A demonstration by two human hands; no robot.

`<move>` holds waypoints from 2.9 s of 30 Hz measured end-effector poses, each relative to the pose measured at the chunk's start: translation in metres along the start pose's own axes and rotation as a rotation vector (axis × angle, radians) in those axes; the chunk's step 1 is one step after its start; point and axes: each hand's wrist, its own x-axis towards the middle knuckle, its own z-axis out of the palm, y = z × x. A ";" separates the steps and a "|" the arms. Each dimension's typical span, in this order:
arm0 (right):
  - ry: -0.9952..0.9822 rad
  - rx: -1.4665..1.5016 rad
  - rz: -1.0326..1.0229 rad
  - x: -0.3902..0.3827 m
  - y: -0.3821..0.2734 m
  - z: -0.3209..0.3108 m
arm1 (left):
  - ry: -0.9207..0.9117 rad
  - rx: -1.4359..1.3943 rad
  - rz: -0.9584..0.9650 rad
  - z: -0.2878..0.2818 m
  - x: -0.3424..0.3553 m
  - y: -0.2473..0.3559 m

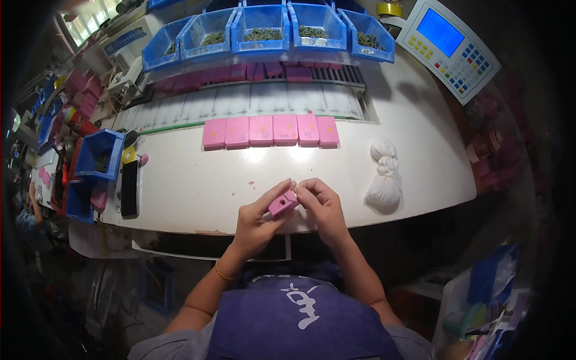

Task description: The person is assembling or decorating small items using molds and decorative elements at a workstation.

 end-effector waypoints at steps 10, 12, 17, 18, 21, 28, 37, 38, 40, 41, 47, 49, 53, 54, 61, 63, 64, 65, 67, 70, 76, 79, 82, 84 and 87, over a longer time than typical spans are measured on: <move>0.050 0.287 -0.068 0.004 0.001 -0.015 | -0.110 0.141 -0.149 -0.002 0.004 0.004; 0.251 -0.046 -0.140 0.010 0.005 -0.022 | -0.045 0.192 -0.126 -0.002 0.002 0.005; 0.412 -1.363 -0.535 0.013 -0.006 -0.034 | 0.142 0.496 0.077 0.003 0.001 -0.001; 0.446 -1.299 -0.527 0.013 -0.009 -0.033 | 0.175 0.616 0.128 0.004 0.002 -0.002; 0.308 -0.997 -0.350 -0.003 -0.025 -0.016 | 0.172 0.754 0.089 0.006 -0.002 -0.002; -0.070 -0.740 -0.341 -0.025 -0.004 0.008 | 0.081 0.266 -0.025 0.015 -0.002 0.001; -0.158 -0.906 -0.607 -0.021 -0.006 0.002 | -0.022 0.105 -0.140 0.000 -0.010 -0.016; -0.158 -0.907 -0.605 -0.022 -0.007 0.002 | 0.009 0.110 -0.085 0.001 -0.011 -0.018; -0.158 -0.920 -0.587 -0.024 -0.012 0.004 | -0.009 0.145 -0.049 -0.001 -0.010 -0.018; -0.156 -0.923 -0.586 -0.024 -0.013 0.003 | -0.030 0.180 -0.009 -0.002 -0.008 -0.017; -0.153 -0.986 -0.598 -0.026 -0.011 0.006 | -0.063 0.153 -0.070 -0.005 -0.008 -0.013; -0.046 -0.990 -0.595 -0.027 -0.004 0.009 | -0.047 0.153 -0.036 -0.005 -0.009 -0.020; 0.049 -0.852 -0.629 -0.027 -0.003 0.017 | -0.025 0.135 0.012 -0.003 -0.008 -0.023; 0.016 -0.774 -0.513 -0.028 -0.010 0.015 | -0.025 0.134 0.014 -0.004 -0.008 -0.023; -0.147 -1.016 -0.105 0.006 -0.028 0.023 | -0.100 0.209 -0.016 -0.010 -0.012 -0.024; -0.175 -0.969 -0.140 0.012 -0.024 0.022 | -0.133 0.244 -0.044 -0.011 -0.010 -0.022; -0.159 -0.914 -0.069 0.014 -0.026 0.019 | -0.107 0.266 0.006 -0.009 -0.008 -0.018; -0.146 -0.856 0.004 0.014 -0.027 0.017 | -0.078 0.291 0.054 -0.008 -0.008 -0.013; -0.157 -0.797 0.070 0.009 -0.033 0.018 | -0.104 0.324 0.031 -0.012 -0.009 -0.010; -0.222 -0.799 0.124 0.002 -0.042 0.014 | -0.128 0.432 0.049 -0.018 -0.012 -0.011; -0.213 -0.612 -0.022 -0.009 -0.014 0.000 | -0.083 0.384 -0.100 -0.011 -0.021 0.005; -0.210 -0.535 -0.017 -0.012 -0.005 -0.005 | -0.029 0.287 -0.153 -0.007 -0.022 0.003; -0.218 -0.506 -0.016 -0.012 -0.008 0.000 | 0.101 0.226 -0.194 0.004 -0.019 0.007; -0.221 -0.523 -0.018 -0.012 -0.010 0.003 | 0.157 0.237 -0.204 0.008 -0.017 0.007; -0.221 -0.520 -0.003 -0.012 -0.010 0.002 | 0.194 0.390 -0.129 0.011 -0.017 0.002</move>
